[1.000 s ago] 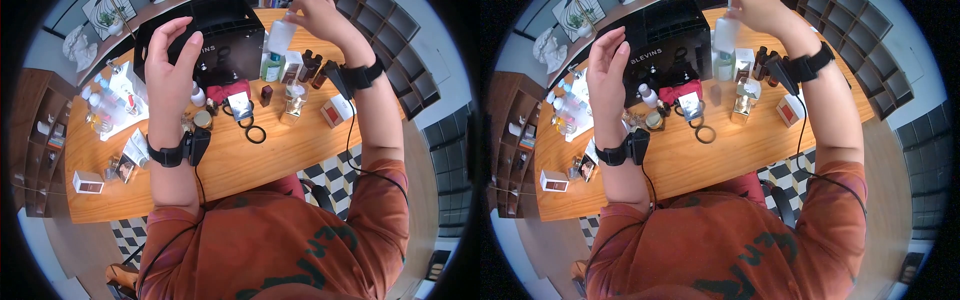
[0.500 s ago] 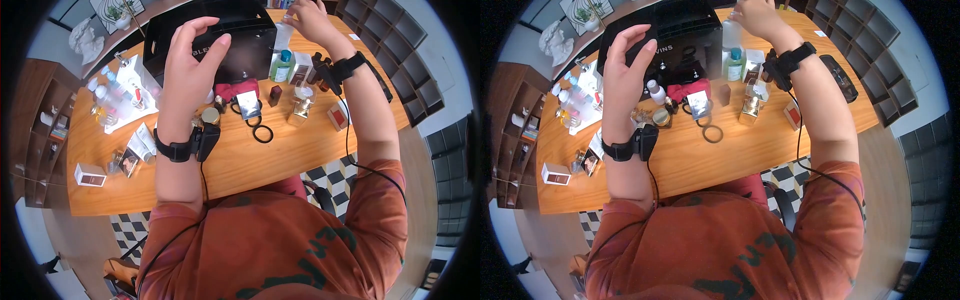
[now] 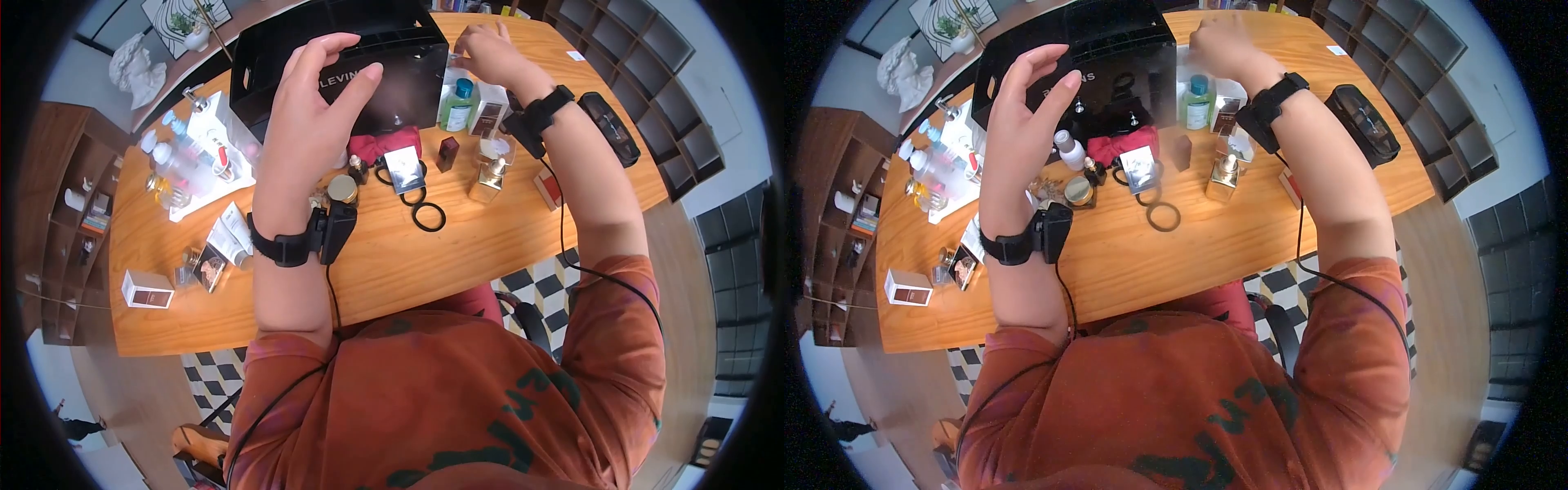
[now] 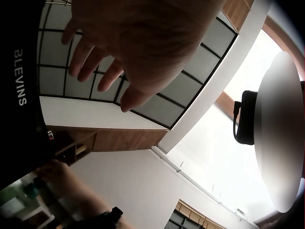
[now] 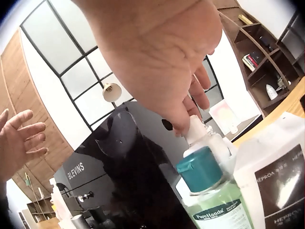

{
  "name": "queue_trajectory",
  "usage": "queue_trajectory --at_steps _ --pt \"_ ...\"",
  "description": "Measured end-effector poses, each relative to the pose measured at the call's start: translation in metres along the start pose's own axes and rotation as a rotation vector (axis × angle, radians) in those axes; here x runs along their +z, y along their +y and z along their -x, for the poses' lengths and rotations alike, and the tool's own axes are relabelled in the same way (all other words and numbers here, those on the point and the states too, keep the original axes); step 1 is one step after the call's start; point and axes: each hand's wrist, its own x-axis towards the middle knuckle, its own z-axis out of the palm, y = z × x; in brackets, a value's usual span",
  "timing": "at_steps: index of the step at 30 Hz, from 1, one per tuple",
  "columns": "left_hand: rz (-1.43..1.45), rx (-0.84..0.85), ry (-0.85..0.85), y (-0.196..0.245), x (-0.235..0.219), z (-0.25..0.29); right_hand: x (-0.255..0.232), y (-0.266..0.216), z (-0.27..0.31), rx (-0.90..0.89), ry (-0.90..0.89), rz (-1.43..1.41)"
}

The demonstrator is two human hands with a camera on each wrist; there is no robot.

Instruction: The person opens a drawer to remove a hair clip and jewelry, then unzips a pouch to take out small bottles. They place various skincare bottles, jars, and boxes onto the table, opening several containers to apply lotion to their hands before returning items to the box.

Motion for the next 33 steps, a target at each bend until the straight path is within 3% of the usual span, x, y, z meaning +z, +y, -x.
queue_trajectory --at_steps 6,12,14,19,26,28,33 --pt "0.011 0.01 -0.001 -0.003 0.001 0.0 0.003 -0.002 0.003 0.029 -0.031 0.003" --pt "-0.018 -0.004 -0.013 0.001 -0.001 0.0 -0.028 -0.002 0.015 -0.011 0.126 -0.04" --pt "-0.012 -0.006 -0.017 0.001 0.001 0.0 -0.051 -0.02 0.026 0.018 -0.13 0.095" --pt "-0.021 -0.005 -0.021 0.002 0.002 0.0 -0.016 -0.018 0.037 -0.067 -0.161 0.084" --pt "0.012 -0.002 -0.012 0.004 0.0 0.0 -0.013 -0.009 0.041 -0.114 -0.019 -0.097" --pt "0.016 0.002 0.004 0.001 0.001 0.0 -0.027 -0.001 0.036 -0.1 -0.017 -0.108" --pt "0.018 0.008 0.003 0.0 0.002 -0.001 -0.096 0.026 0.032 -0.077 0.181 -0.188"
